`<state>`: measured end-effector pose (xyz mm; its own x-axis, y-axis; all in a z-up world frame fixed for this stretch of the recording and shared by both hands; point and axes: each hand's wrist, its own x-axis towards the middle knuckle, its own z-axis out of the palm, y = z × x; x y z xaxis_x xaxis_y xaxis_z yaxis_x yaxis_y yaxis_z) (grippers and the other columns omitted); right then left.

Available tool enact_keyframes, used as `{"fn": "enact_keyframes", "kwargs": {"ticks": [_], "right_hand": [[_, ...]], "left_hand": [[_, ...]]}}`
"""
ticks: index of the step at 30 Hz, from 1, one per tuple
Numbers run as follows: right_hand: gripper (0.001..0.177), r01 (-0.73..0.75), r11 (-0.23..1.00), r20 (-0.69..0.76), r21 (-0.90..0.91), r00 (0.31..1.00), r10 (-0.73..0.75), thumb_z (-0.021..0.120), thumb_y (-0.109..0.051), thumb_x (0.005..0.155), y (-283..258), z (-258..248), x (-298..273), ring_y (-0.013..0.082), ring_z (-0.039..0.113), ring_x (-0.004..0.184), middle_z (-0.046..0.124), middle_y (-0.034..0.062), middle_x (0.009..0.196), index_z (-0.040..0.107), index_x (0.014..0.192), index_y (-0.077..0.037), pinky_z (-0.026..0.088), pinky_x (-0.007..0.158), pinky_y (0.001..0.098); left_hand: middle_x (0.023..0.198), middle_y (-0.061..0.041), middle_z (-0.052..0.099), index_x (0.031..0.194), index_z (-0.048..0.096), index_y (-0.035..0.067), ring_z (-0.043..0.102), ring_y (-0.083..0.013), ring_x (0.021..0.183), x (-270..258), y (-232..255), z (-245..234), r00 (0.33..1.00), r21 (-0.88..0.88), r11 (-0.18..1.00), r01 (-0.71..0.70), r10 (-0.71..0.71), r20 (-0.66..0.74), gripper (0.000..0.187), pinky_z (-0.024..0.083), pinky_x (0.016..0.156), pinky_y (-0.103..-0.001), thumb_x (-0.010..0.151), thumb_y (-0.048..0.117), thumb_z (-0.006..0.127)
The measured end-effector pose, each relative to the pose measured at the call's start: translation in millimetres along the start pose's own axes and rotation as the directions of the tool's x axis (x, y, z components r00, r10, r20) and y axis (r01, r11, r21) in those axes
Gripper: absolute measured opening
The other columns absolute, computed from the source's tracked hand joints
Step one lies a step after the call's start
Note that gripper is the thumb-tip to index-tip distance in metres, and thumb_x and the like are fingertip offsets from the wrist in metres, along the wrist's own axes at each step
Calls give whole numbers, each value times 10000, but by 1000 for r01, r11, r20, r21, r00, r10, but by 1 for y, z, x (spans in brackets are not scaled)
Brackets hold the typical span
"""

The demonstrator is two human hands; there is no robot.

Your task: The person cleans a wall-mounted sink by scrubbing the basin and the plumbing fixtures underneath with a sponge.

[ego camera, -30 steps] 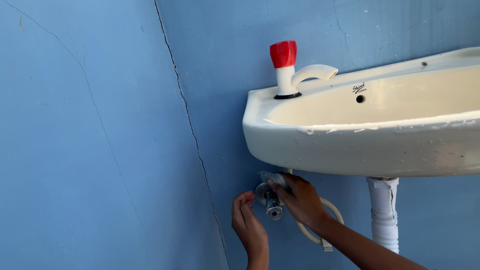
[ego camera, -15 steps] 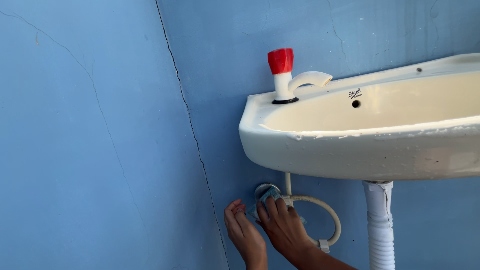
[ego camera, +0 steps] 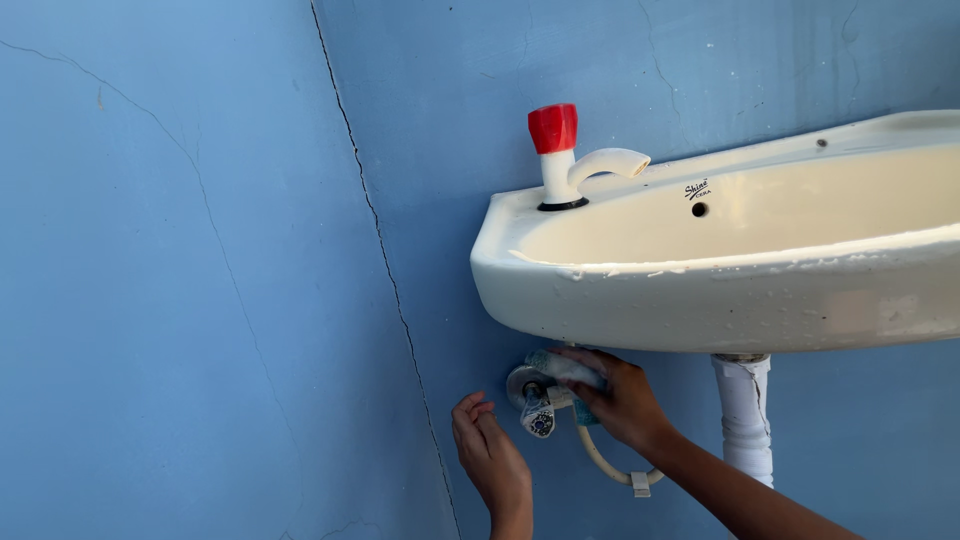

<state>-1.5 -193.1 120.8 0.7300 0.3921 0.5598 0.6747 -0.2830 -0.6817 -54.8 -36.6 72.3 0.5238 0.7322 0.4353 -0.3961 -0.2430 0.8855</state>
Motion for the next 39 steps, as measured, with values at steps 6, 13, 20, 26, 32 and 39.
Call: {"fn": "enact_keyframes", "kwargs": {"ticks": [6, 13, 20, 26, 32, 39], "right_hand": [[531, 488, 778, 176, -397, 872, -457, 775, -124, 804, 5, 33, -19, 299, 571, 1255, 699, 56, 1388, 697, 1302, -290, 477, 1037, 405], [550, 202, 967, 30, -157, 979, -200, 770, -108, 828, -7, 30, -16, 289, 633, 1185, 702, 54, 1335, 673, 1352, -244, 500, 1024, 409], [484, 225, 955, -210, -194, 941, -264, 717, -10, 761, -16, 26, -44, 243, 648, 1112, 779, 75, 1186, 747, 1201, -209, 563, 927, 381], [289, -239, 935, -453, 262, 825, 338, 643, -216, 979, 24, 1, 8, 269, 714, 837, 719, 206, 927, 617, 1128, 31, 584, 764, 430], [313, -271, 961, -318, 54, 908, 274, 664, -265, 933, 90, 31, 98, 192, 705, 963, 726, 122, 1028, 658, 1141, -31, 590, 862, 356], [406, 43, 993, -224, -113, 972, -67, 765, -296, 861, 104, 22, 69, 196, 683, 1067, 721, 117, 1125, 689, 1186, -64, 545, 934, 357]], "left_hand": [[1201, -91, 612, 1224, 610, 80, 619, -218, 1127, -5, -1, -1, 999, -1, 999, 33, -33, 3, 380, 503, 953, -400, 1001, 213, 332], [1217, -90, 592, 1212, 615, 63, 626, -209, 1114, -6, -6, -10, 998, 82, 994, -68, 68, 6, 312, 517, 954, -396, 937, 105, 475], [1174, -92, 660, 1214, 659, 77, 647, -212, 1132, -3, -8, -6, 988, 210, 966, -150, 140, 65, 360, 529, 940, -412, 890, 44, 505], [1214, -124, 711, 1267, 664, 52, 708, -263, 1127, 13, 21, 29, 876, 139, 927, -350, 271, 398, 431, 559, 975, -401, 892, -54, 482], [1223, -230, 642, 1510, 274, 45, 722, -359, 1070, 24, 48, 72, 849, 196, 976, -98, -21, 528, 727, 618, 946, -420, 836, -140, 473], [1255, -231, 650, 1436, 284, 27, 666, -335, 1219, 48, 3, 87, 847, 108, 993, -57, -9, 532, 708, 533, 1052, -406, 782, -203, 425]]}}
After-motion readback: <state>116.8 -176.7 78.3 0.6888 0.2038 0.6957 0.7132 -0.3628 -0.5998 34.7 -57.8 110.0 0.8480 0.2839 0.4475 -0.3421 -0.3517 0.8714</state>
